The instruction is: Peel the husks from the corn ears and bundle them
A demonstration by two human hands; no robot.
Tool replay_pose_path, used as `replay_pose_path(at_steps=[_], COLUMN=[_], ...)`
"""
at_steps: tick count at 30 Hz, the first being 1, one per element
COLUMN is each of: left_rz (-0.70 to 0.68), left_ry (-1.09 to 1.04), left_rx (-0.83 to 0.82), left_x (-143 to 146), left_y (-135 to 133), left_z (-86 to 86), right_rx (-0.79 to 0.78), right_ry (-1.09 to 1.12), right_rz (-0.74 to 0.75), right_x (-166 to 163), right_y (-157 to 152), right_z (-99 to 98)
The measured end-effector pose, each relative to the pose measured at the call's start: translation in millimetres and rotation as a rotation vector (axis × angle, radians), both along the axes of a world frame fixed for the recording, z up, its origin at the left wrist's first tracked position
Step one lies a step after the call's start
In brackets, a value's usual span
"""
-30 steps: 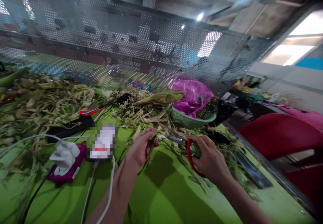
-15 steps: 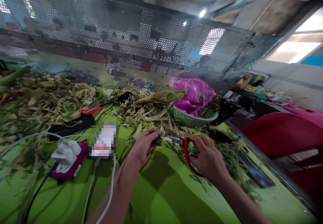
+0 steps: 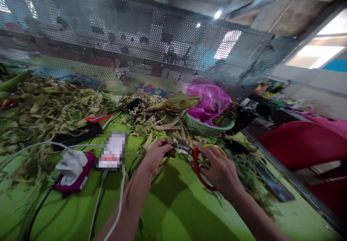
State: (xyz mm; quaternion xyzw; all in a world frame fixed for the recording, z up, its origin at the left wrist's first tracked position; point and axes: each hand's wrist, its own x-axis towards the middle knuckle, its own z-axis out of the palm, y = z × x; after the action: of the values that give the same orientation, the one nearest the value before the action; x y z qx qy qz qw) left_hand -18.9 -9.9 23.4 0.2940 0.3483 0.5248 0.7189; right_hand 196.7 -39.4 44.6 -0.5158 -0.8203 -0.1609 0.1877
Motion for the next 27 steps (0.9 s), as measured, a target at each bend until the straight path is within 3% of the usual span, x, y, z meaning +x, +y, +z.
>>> replay_pose_path(at_steps=[10,17,22,27], left_rz=[0.005,0.014,0.046,0.078], left_ry=[-0.003,0.001,0.000,-0.017], left_rx=[0.022,0.043,0.011,-0.007], left_x=[0,-1,-2,-4], left_y=[1,0,2,1], left_z=[-1.5,0.2,-3.4,-3.3], right_rx=[0.000,-0.083,-0.164,-0.154], right_ry=[-0.006,0.192,0.426,0.488], right_rz=[0.029,0.093,0.001,-0.163], right_x=[-1,-1,5,41], right_y=[2,0,-3,-5], right_z=[-2.9,-10.6,-8.6,-8.3])
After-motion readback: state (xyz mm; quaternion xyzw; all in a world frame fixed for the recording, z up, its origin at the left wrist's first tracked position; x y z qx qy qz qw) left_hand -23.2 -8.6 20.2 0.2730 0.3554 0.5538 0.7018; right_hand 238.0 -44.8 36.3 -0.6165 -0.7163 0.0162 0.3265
